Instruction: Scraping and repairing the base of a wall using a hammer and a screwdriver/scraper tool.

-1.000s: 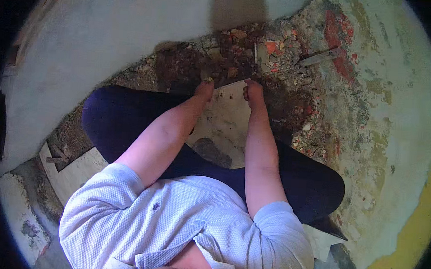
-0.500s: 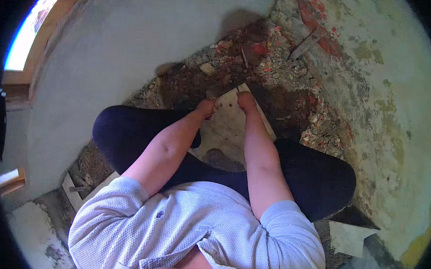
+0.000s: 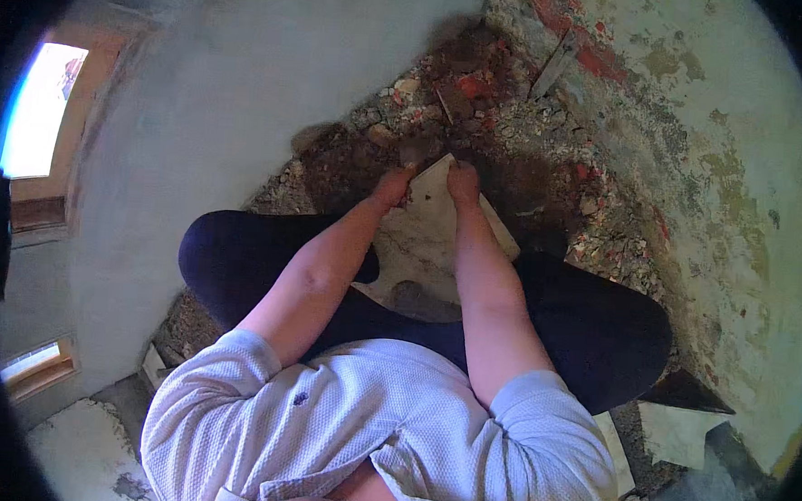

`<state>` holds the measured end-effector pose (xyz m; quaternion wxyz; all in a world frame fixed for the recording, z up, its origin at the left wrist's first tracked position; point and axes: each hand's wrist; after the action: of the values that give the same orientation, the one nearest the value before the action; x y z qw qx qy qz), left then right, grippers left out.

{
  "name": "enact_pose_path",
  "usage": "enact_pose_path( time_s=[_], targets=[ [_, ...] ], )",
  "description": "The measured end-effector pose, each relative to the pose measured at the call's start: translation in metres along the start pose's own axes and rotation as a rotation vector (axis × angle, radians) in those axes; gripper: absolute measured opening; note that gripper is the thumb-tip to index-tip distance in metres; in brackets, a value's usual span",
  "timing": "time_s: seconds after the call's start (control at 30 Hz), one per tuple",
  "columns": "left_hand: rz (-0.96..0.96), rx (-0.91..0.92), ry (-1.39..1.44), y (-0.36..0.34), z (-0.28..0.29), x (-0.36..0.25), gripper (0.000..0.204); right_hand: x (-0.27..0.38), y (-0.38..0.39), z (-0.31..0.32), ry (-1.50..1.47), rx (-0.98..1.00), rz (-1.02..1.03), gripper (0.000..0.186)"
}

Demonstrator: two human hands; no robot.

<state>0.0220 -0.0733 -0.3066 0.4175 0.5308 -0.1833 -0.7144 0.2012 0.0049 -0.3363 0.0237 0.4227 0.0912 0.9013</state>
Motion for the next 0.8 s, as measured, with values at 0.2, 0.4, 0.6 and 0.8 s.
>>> enact_pose_path(
  time_s=[0.2, 0.4, 0.6, 0.8],
  targets=[
    [-0.273, -0.387, -0.341, -0.028, 0.031, 0.030, 0.059, 0.043, -0.001, -0.002, 0.021, 0.020, 0.035, 0.043],
    [0.059, -0.095, -0.187, 0.006, -0.001, 0.041, 0.063, -0.003, 0.020, 0.014, 0.175, 0.097, 0.030, 0.041],
    [-0.298, -0.232, -0.252, -0.038, 0.014, 0.088, 0.064, 0.033, 0.028, 0.007, 0.155, 0.078, -0.051, 0.038],
    [-0.183, -0.029, -0.159, -0.009, 0.003, 0.042, 0.054, 0.015, 0.019, 0.019, 0.213, 0.127, -0.058, 0.041]
  ],
)
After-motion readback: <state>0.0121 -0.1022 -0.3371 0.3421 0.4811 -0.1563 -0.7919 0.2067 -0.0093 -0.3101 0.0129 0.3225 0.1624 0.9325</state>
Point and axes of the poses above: each hand's wrist, its own y-axis away from the middle knuckle, its own z-axis out of the back of the hand, x = y × z, and after that the axes turned 12 degrees about -x, right-handed
